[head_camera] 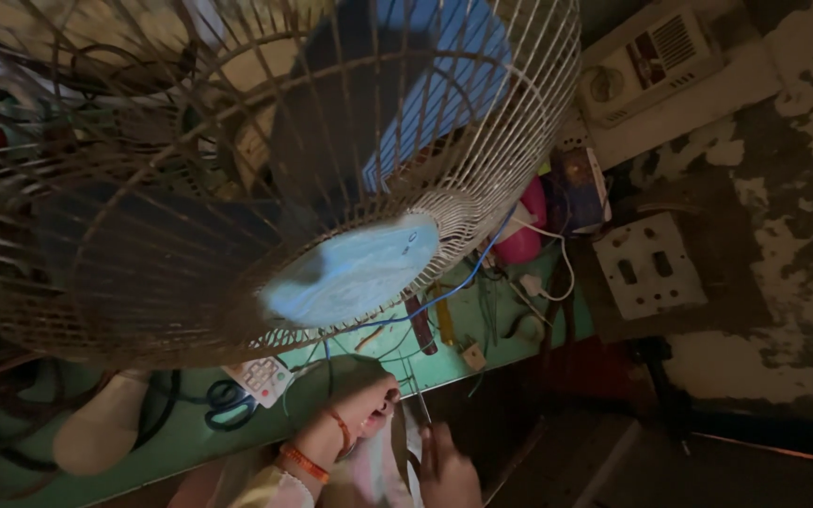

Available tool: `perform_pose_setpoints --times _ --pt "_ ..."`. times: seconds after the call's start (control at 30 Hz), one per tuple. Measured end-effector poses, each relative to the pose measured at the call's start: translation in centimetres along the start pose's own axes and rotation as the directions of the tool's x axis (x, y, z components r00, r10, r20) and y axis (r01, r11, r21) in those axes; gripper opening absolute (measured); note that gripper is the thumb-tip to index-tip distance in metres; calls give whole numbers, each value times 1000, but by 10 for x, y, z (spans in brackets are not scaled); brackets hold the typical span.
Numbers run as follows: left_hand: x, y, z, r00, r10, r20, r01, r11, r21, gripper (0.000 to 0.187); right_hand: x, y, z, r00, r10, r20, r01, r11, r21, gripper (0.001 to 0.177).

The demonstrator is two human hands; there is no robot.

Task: The person works at a cluttered workbench repairing an electric table fan, handling its power wire and using a knife to cut and strip the wire insulation while manipulating small components near the fan base. At the end they gather and coil the loose wire in their hands.

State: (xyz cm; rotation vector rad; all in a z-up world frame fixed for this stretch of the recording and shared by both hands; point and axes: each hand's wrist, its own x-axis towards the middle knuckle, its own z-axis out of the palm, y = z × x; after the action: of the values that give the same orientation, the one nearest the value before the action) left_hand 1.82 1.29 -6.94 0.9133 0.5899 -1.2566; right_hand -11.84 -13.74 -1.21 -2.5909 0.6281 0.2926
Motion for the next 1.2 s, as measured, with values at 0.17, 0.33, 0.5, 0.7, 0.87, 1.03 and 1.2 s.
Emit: perform_pose_setpoints --times 0.17,0.33,0.5,0.7,0.87,1.03,1.2 --pt "13 -5 -11 992 -29 122 34 999 -40 22 -4 4 8 997 -62 -52 68 993 101 17" --pt "4 -2 -7 992 6 125 0 999 -52 23 -3 -6 2 998 -46 -41 50 995 88 16" --pt "1 1 -6 993 -17 116 25 998 -61 24 -1 -16 -5 999 -46 12 46 998 46 12" --pt "-39 -11 11 182 978 105 -446 -13 895 20 7 -6 2 982 -162 97 157 986 59 14" --pt "-107 17 36 425 889 172 -171 -108 979 12 7 -2 10 983 -151 101 149 988 27 24" --pt "-79 9 36 420 866 273 -71 -268 961 15 11 4 14 986 -127 109 121 991 61 17" --pt "-52 -2 25 372 858 354 -115 -336 935 19 4 9 10 1000 -16 -25 22 965 263 20"
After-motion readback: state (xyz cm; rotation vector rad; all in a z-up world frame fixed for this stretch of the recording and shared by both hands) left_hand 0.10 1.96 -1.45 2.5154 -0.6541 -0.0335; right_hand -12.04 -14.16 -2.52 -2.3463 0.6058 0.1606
